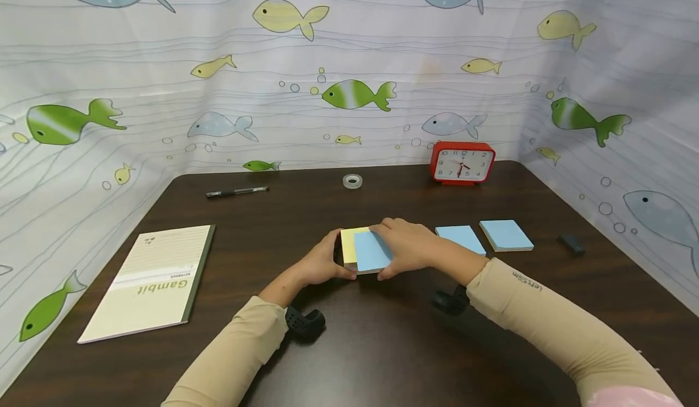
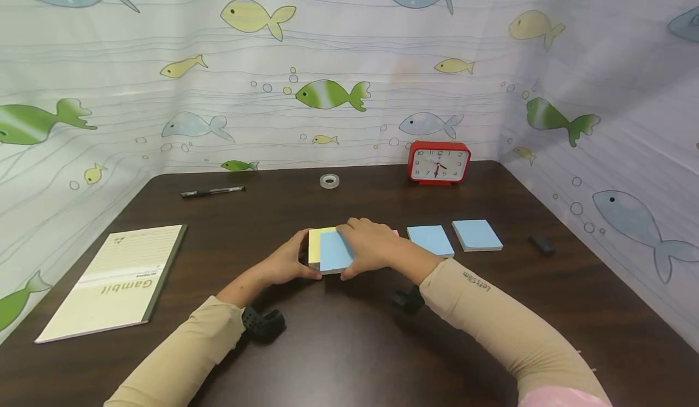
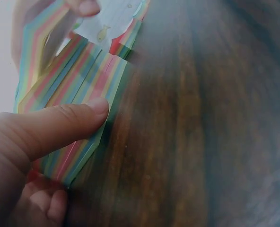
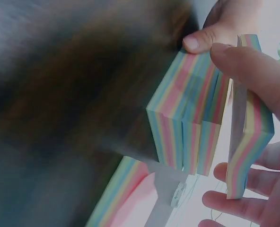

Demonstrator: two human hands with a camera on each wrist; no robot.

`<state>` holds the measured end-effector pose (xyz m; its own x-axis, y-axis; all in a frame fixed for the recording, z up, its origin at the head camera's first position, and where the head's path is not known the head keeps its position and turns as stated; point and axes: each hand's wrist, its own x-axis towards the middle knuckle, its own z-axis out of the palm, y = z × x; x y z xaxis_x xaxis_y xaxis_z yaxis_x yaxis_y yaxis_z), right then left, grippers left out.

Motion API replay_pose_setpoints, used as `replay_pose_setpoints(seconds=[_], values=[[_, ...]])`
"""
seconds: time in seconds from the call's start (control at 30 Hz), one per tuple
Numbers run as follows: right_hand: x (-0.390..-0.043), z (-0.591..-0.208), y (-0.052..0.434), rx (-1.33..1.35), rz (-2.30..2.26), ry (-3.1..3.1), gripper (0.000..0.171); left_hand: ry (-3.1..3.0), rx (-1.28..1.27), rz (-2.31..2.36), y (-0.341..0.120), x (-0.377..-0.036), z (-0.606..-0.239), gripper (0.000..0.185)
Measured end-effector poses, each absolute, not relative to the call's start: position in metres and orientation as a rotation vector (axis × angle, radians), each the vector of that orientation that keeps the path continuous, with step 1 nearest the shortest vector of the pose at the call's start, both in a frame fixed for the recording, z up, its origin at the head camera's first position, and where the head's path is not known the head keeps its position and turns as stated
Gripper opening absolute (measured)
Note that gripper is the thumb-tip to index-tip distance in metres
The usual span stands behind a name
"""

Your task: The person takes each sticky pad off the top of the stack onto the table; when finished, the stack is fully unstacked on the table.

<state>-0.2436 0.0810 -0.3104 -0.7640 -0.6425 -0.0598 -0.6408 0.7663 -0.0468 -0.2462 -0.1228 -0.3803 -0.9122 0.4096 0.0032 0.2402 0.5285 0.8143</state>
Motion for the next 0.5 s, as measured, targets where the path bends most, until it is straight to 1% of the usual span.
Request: replay_pose_setpoints(seconds=[0.27,0.5], values=[[-0.224,-0.312,0.099,-1.078,-0.033,2.925,0.088,2.606,0.528,1.292,-0.118,-0.249,-0.375,0.1],[-0.201,-0.319,0.102,-1.061,-0.044,2.898,0.088,2.587,0.502,1.291,-0.121,-0.247,-0.379,0.101]])
